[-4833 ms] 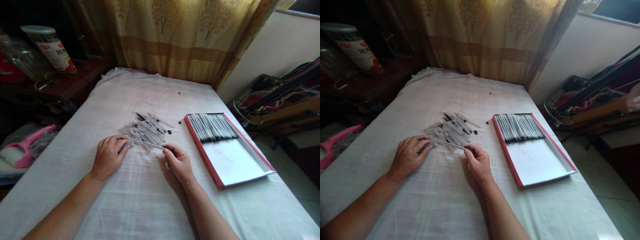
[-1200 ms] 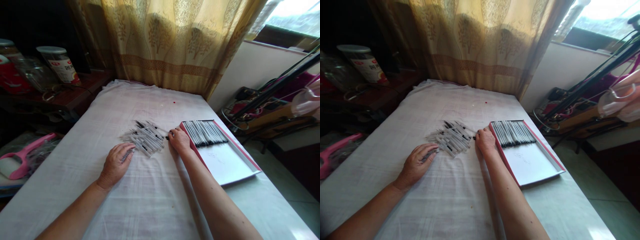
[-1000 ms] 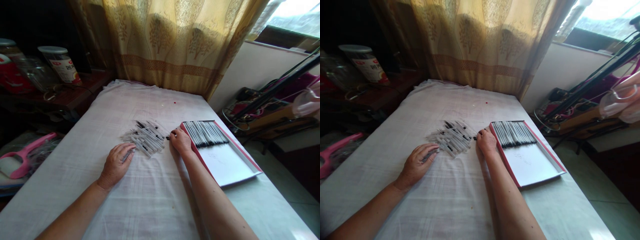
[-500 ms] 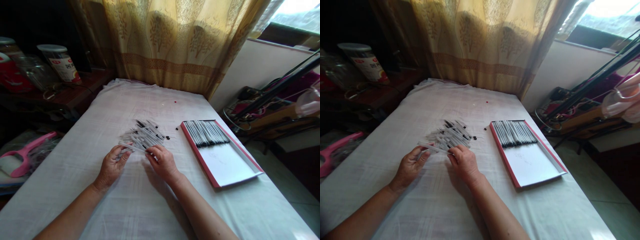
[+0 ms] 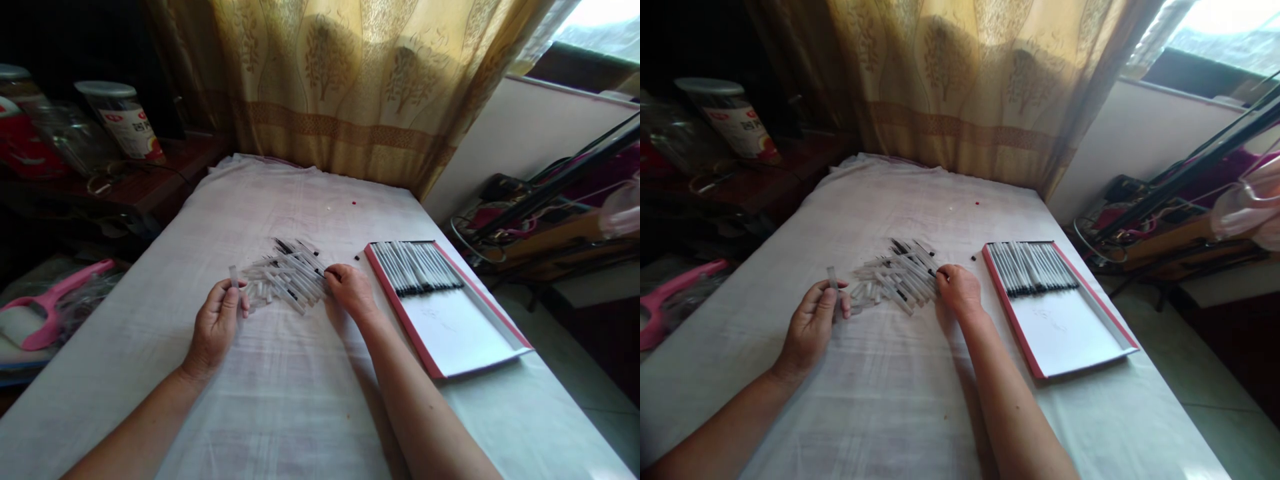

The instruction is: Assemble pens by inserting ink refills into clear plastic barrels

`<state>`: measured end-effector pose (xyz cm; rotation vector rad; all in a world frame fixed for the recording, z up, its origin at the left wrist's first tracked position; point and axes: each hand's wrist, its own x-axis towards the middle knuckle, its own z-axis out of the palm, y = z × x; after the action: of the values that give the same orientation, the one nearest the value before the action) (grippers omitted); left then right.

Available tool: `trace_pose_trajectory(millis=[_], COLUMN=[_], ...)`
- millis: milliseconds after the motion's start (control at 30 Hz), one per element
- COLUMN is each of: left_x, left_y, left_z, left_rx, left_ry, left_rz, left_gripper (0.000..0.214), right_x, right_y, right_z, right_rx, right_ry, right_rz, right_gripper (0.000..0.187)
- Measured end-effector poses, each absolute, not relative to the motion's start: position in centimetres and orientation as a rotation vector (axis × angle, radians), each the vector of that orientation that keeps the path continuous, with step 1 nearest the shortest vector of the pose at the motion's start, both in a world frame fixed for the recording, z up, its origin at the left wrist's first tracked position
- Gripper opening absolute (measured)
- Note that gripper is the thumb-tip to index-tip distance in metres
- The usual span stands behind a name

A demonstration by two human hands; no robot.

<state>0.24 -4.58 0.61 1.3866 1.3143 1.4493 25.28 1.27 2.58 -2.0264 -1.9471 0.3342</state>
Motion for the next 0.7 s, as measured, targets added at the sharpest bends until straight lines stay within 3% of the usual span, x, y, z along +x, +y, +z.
trace_pose_trajectory(millis=[700], left_x=[0.0], left_y=[-4.1], left_z=[-0.8], left_rx=[1.595], left_ry=[1.487], left_rz=[1.301], left_gripper=[0.042], right_x=[22.9], right_y=[1.9], right_z=[2.3], right_rx=[-2.135], right_ry=[-2.177], right_rz=[0.082], right_gripper=[0.027])
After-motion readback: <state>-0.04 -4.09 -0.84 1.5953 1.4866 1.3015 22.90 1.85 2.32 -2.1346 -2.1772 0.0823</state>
